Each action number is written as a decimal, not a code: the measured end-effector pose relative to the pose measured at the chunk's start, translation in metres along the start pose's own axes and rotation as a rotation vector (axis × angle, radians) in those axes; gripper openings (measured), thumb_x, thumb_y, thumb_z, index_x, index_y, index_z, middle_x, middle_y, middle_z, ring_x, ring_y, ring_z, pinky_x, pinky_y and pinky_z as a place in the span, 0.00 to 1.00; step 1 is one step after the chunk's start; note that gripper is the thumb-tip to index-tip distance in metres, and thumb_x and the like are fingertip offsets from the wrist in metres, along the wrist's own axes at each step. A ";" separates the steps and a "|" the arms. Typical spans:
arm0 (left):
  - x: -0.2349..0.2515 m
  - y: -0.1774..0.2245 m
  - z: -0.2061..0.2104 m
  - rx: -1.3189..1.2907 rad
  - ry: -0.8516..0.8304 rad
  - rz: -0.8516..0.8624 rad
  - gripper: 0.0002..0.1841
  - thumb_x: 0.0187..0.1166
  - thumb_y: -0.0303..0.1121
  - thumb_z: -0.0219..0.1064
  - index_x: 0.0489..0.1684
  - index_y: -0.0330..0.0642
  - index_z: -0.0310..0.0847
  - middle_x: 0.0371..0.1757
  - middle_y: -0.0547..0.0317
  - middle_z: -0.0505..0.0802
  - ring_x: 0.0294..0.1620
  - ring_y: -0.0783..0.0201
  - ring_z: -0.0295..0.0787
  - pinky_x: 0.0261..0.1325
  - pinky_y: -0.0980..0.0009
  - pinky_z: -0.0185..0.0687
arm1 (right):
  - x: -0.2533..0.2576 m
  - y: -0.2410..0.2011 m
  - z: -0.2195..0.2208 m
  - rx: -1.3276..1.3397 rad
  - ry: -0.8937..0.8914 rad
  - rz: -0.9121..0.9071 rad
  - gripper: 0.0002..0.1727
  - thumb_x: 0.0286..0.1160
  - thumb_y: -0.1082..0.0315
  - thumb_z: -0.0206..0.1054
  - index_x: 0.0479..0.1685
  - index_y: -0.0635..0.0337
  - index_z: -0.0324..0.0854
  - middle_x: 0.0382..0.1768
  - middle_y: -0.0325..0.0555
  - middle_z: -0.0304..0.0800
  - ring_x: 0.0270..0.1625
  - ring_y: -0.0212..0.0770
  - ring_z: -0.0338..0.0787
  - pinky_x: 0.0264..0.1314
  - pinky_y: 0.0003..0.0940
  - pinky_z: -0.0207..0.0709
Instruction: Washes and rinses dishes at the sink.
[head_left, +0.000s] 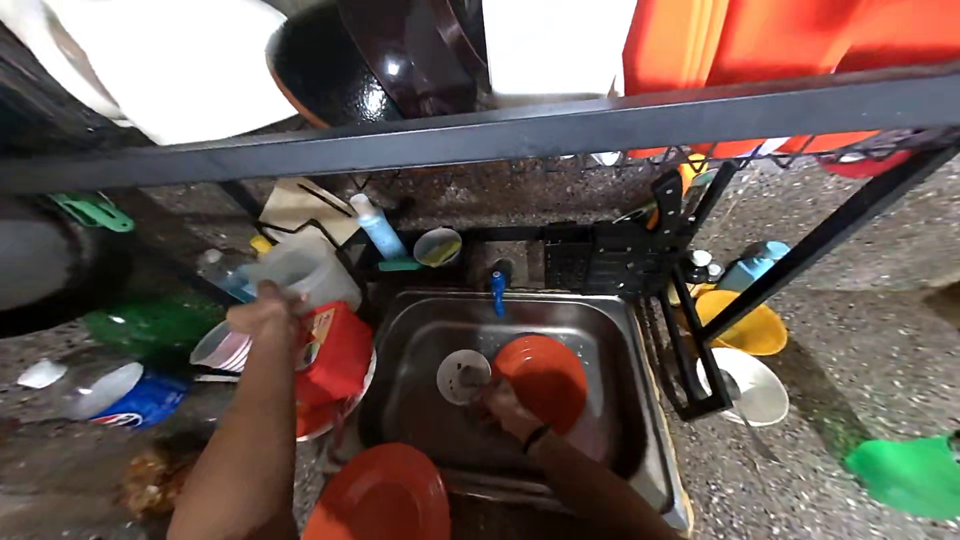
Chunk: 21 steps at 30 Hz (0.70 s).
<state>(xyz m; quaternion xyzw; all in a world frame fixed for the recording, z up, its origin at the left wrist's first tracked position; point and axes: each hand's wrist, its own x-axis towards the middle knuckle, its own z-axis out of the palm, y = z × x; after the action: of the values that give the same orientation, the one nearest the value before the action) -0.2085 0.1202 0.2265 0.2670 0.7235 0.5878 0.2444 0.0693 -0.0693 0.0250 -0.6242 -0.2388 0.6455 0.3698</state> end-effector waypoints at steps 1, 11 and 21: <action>0.000 -0.002 0.001 0.054 -0.008 0.006 0.38 0.82 0.47 0.66 0.82 0.26 0.61 0.72 0.28 0.80 0.64 0.42 0.87 0.62 0.46 0.86 | 0.003 0.006 0.002 -0.028 -0.007 -0.014 0.22 0.84 0.61 0.67 0.69 0.67 0.76 0.48 0.58 0.89 0.44 0.47 0.91 0.47 0.45 0.87; 0.031 0.014 0.001 0.627 -0.041 0.022 0.39 0.82 0.39 0.64 0.86 0.22 0.51 0.79 0.23 0.75 0.79 0.35 0.76 0.78 0.42 0.73 | 0.001 0.018 0.006 -0.225 -0.054 -0.010 0.24 0.86 0.58 0.65 0.71 0.66 0.76 0.53 0.58 0.88 0.51 0.48 0.88 0.55 0.46 0.83; 0.049 -0.004 0.014 0.736 -0.138 -0.016 0.38 0.79 0.36 0.69 0.82 0.17 0.57 0.79 0.20 0.73 0.81 0.32 0.72 0.79 0.41 0.71 | 0.010 0.026 0.008 -0.196 -0.036 0.034 0.21 0.85 0.61 0.64 0.69 0.66 0.77 0.51 0.57 0.86 0.47 0.47 0.87 0.52 0.47 0.82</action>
<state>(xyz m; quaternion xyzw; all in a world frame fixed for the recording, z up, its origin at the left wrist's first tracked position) -0.2358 0.1632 0.2177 0.3704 0.8703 0.2671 0.1847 0.0577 -0.0761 -0.0009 -0.6495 -0.2971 0.6363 0.2915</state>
